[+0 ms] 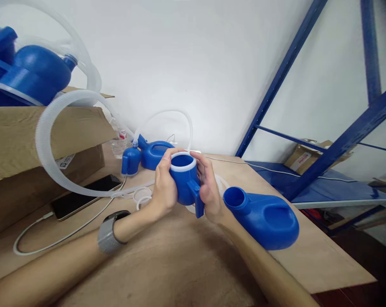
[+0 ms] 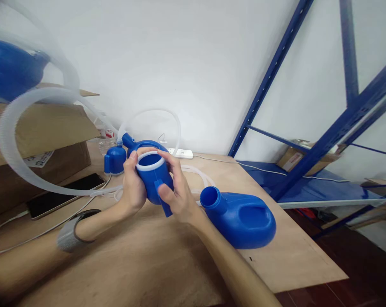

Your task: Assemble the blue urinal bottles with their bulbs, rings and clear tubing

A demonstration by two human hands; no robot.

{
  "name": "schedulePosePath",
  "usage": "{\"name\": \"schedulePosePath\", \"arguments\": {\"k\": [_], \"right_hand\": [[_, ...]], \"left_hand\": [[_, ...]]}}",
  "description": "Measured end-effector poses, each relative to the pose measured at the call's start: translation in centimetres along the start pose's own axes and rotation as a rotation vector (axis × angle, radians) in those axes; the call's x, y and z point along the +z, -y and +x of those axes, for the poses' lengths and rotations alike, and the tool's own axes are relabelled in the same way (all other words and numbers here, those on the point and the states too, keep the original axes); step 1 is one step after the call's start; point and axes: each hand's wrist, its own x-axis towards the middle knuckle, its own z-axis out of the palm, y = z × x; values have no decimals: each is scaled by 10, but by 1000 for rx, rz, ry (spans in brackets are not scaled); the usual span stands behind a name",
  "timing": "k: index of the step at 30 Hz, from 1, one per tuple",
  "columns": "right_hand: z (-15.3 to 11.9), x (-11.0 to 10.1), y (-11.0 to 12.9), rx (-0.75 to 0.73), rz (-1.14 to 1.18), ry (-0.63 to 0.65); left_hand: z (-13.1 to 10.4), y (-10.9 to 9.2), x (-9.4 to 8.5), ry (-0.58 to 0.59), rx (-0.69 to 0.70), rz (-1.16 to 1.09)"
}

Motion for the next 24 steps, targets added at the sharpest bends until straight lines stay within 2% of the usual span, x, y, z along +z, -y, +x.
{"name": "schedulePosePath", "arguments": {"k": [2,4,7,11,16,21,24], "right_hand": [[2,0,-9,-59,-29,-21],[5,4,-16,-66,-62,-107],[12,14,-17,-40,-40,-181],[22,22,-10,-69,80,-146],[26,25,-13,-94,12,-194],[22,26,-19,-143,-2,-228],[17,23,-27,-91,-66,-218]], "left_hand": [[1,1,1,-24,-28,2],[2,0,2,-101,-25,31],[3,-2,2,-208,67,57],[3,-1,0,-213,138,50],[7,8,-3,-243,77,1],[9,8,-3,-240,53,63],[8,10,-3,-233,36,129]]}}
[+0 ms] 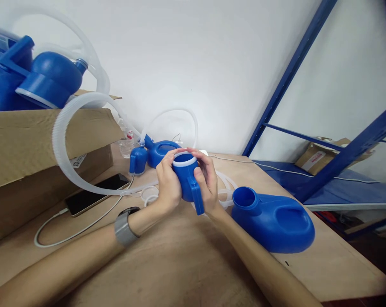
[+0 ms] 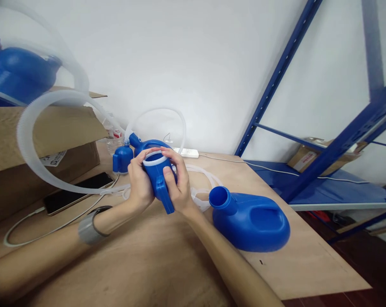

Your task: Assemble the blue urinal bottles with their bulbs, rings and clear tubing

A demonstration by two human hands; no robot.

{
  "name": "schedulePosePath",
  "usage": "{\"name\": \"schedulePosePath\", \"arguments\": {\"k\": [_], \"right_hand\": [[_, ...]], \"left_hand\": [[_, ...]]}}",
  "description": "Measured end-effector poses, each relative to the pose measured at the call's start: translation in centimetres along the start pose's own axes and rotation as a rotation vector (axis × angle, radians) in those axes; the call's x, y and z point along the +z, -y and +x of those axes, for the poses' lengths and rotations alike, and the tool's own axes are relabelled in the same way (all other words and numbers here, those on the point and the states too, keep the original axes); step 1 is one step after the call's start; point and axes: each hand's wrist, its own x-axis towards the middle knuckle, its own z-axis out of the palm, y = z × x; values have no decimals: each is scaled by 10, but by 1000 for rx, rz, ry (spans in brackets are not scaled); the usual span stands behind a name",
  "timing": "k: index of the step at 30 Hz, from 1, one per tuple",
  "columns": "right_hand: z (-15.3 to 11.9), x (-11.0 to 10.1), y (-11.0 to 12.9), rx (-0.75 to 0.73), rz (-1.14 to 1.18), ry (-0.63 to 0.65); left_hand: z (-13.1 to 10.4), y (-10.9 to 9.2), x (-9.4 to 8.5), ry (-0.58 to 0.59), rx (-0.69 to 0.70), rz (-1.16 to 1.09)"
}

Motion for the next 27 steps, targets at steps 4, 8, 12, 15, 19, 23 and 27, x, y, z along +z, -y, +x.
{"name": "schedulePosePath", "arguments": {"k": [4,8,12,15,19,23,27], "right_hand": [[-8,-2,-17,104,-129,42],[-12,-2,-29,167,-298,133],[-8,-8,-39,45,-562,389],[-3,-15,-49,9,-742,665],[4,-21,-57,61,-827,720],[16,-21,-58,131,-801,697],[19,-10,-28,201,-783,626]], "left_hand": [[-1,21,-7,126,-31,214],[6,44,-31,227,-110,358],[28,38,-74,480,-102,554],[40,23,-110,740,-90,706],[37,9,-142,1190,-18,1051],[23,11,-149,1298,125,1142],[19,22,-155,1223,284,1183]]}}
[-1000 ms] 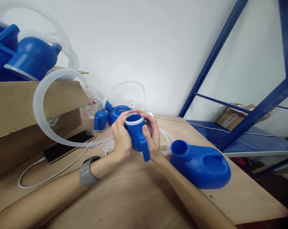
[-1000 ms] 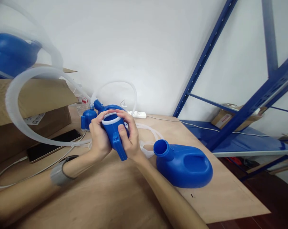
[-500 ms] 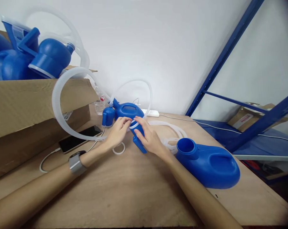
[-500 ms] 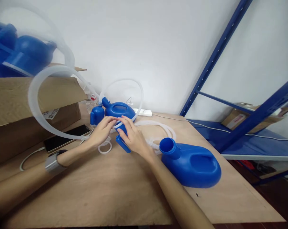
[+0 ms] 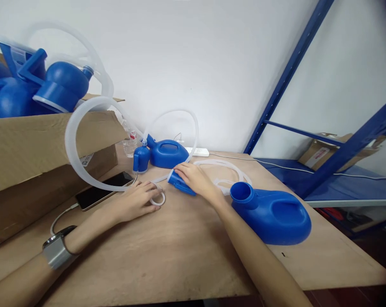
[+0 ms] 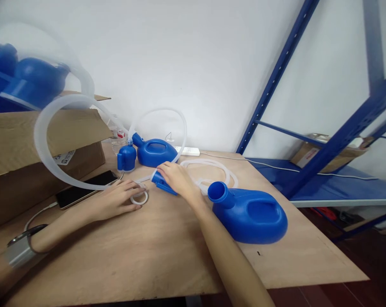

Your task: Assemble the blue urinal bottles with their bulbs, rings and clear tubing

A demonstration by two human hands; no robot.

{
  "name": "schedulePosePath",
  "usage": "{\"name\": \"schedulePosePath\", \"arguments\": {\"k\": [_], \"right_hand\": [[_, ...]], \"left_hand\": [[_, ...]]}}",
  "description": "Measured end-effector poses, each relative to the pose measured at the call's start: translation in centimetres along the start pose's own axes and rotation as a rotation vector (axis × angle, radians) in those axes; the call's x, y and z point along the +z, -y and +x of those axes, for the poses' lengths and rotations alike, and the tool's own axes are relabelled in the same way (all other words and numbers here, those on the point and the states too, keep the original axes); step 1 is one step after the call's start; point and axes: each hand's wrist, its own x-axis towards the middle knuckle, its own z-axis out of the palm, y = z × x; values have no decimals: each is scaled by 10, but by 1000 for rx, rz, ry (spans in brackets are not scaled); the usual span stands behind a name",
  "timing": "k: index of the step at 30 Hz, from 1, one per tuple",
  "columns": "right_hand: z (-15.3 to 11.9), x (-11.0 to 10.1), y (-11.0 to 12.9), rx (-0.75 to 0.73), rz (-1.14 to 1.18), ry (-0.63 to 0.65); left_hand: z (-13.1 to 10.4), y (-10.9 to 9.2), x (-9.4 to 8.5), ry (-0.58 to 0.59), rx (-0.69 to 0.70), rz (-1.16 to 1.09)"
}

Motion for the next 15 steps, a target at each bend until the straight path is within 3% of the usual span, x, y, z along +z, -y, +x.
{"name": "schedulePosePath", "arguments": {"k": [4,6,9,12,15], "right_hand": [[-52,-30,51,-209,-145,-215],[-93,-53,59,-308,-328,-334],[-151,-88,26,-242,-562,-379],[-187,-111,-34,-35,-641,-202],[-193,-117,-71,127,-554,-20]], "left_hand": [[-5,10,5,-159,-6,36],[-7,8,2,-251,-24,-4],[-5,-11,-11,-269,-101,-142],[7,-45,-24,-254,-84,-295],[27,-85,-28,-265,17,-432]]}}
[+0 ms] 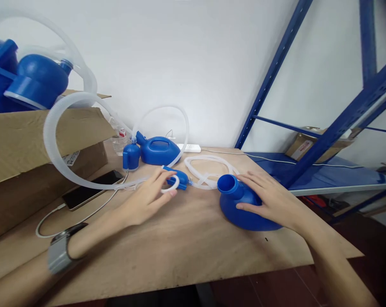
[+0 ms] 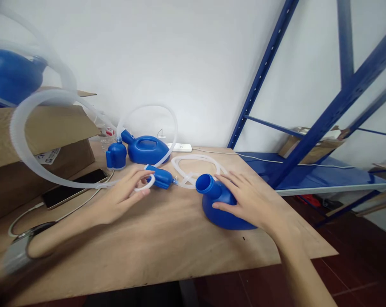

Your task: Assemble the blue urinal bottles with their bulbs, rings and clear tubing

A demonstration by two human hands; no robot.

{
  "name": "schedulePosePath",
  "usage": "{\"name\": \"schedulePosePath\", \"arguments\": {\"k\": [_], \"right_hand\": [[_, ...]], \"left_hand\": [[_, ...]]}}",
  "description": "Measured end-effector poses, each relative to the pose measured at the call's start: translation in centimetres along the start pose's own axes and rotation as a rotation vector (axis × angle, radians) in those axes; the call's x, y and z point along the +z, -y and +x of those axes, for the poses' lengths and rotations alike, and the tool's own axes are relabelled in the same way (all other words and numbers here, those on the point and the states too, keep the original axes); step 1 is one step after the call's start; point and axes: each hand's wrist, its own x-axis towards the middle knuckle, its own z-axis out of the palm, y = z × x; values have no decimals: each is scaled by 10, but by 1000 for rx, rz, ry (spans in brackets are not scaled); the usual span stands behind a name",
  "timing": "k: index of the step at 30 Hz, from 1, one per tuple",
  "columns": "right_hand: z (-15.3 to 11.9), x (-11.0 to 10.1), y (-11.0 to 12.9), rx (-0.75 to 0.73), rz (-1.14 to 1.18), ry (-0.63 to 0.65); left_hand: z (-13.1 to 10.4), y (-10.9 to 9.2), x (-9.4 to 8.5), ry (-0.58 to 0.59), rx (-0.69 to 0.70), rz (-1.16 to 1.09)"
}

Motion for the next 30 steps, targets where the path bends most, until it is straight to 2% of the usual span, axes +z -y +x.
{"name": "schedulePosePath", "arguments": {"k": [2,4,7,9,13,18,24,30], "right_hand": [[8,1,1,64,67,114],[21,-4,15,61,118,198],[39,-14,35,-21,134,266],[50,-18,40,-61,148,255],[67,-18,34,-164,333,154],[87,-13,32,-286,449,170],[105,-6,46,-353,550,187],[112,-10,67,-365,575,183]], "left_hand": [[15,-21,19,12,52,-77],[30,-36,40,43,70,-112],[48,-47,63,4,77,-168],[54,-48,71,-43,58,-200],[53,-44,71,-117,54,-138],[45,-36,65,-156,57,68],[38,-16,59,-280,98,281],[24,3,51,-331,97,340]]}}
